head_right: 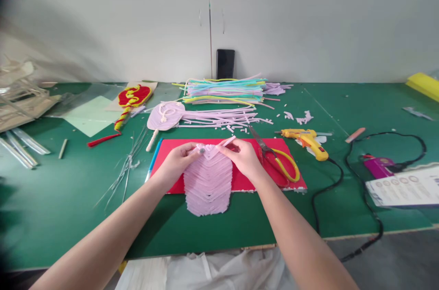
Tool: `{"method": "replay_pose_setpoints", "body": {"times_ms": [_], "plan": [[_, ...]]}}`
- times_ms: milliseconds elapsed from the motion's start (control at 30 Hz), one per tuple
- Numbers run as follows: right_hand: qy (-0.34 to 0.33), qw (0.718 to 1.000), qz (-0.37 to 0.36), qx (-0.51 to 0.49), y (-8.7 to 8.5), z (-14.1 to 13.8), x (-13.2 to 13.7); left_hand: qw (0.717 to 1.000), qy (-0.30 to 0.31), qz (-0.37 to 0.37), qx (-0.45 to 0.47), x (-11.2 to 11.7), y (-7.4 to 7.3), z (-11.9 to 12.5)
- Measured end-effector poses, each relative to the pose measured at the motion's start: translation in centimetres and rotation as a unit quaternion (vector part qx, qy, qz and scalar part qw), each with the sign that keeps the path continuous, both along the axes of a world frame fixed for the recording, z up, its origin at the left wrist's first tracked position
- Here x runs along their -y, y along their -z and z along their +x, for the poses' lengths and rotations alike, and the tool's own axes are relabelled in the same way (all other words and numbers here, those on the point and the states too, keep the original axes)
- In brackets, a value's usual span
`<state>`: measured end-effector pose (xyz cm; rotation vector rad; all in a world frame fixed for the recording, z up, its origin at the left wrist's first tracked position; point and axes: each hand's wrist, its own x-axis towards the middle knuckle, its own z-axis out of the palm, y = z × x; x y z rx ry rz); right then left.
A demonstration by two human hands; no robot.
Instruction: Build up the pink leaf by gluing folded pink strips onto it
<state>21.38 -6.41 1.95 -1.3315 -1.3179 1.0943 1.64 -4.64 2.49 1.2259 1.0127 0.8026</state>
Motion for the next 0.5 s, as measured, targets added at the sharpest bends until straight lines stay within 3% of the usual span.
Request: {"method": "replay_pose_setpoints", "body": {"times_ms": [500], "plan": [[0.014,1.000,0.006,-0.013,0.19,-0.45,0.01,0.994,-0.004,0.077,-0.082,-0.03,0.54,0.00]]}}
